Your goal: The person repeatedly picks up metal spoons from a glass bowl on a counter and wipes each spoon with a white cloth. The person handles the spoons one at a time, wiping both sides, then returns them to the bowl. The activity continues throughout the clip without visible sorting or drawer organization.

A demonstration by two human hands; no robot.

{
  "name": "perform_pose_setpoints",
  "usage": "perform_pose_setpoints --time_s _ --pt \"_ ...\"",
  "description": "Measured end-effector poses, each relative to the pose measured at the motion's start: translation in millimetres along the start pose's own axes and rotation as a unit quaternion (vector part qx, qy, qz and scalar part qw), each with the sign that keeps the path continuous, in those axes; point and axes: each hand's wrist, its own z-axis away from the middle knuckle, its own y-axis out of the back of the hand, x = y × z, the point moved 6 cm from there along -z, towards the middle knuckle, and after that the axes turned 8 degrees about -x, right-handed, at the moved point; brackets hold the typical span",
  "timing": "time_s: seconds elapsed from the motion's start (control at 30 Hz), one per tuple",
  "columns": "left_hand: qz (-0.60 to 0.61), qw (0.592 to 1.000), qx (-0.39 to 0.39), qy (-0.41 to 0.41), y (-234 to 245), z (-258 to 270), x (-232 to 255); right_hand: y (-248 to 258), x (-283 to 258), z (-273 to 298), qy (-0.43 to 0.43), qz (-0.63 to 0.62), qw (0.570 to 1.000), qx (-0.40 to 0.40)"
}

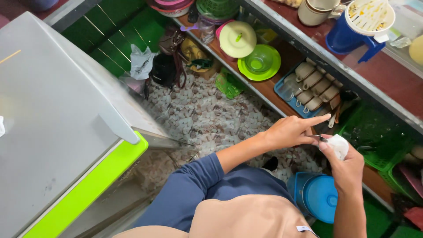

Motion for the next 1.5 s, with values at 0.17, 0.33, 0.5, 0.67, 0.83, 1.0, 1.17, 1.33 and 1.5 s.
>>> perform_pose_setpoints --time_s 0.17,0.33,0.5,0.67,0.83,1.0,1.17,1.33,1.5 --pt "-0.008 1.000 -0.005 -0.004 -4.5 10.2 -0.3 -4.3 15.0 2.6 0.019 0.017 1.000 0.006" --pt "0.027 0.997 -0.077 0.008 -24.3 15.3 -19.8 1.2 44.4 5.8 0.019 0.081 0.993 0.082" --pt "0.115 0.986 -0.091 0.076 -17.7 19.8 -32.0 26.4 53.3 6.1 0.013 0.122 0.979 0.162" --pt "-0.007 0.990 -0.104 0.092 -2.4 12.4 -28.6 52.0 80.8 8.1 -0.034 0.083 0.976 0.201" --pt "-0.020 0.986 -0.095 0.134 -4.6 -2.0 -52.1 90.7 148.1 0.1 -0.082 -0.018 0.961 0.265" --pt "0.010 0.986 -0.040 0.160 11.2 -18.9 -46.8 175.2 235.8 -21.6 -0.079 0.234 0.889 0.386" --pt "0.015 0.985 -0.018 0.170 11.2 -36.8 -52.1 238.7 270.8 -51.5 -0.141 0.383 0.791 0.455" --pt "0.021 0.981 -0.005 0.193 0.8 -50.5 -51.1 254.5 292.2 -98.2 -0.161 0.452 0.783 0.396" --pt "0.048 0.974 -0.006 0.221 -10.3 -62.3 -45.7 245.4 325.4 -122.4 -0.127 0.556 0.750 0.336"
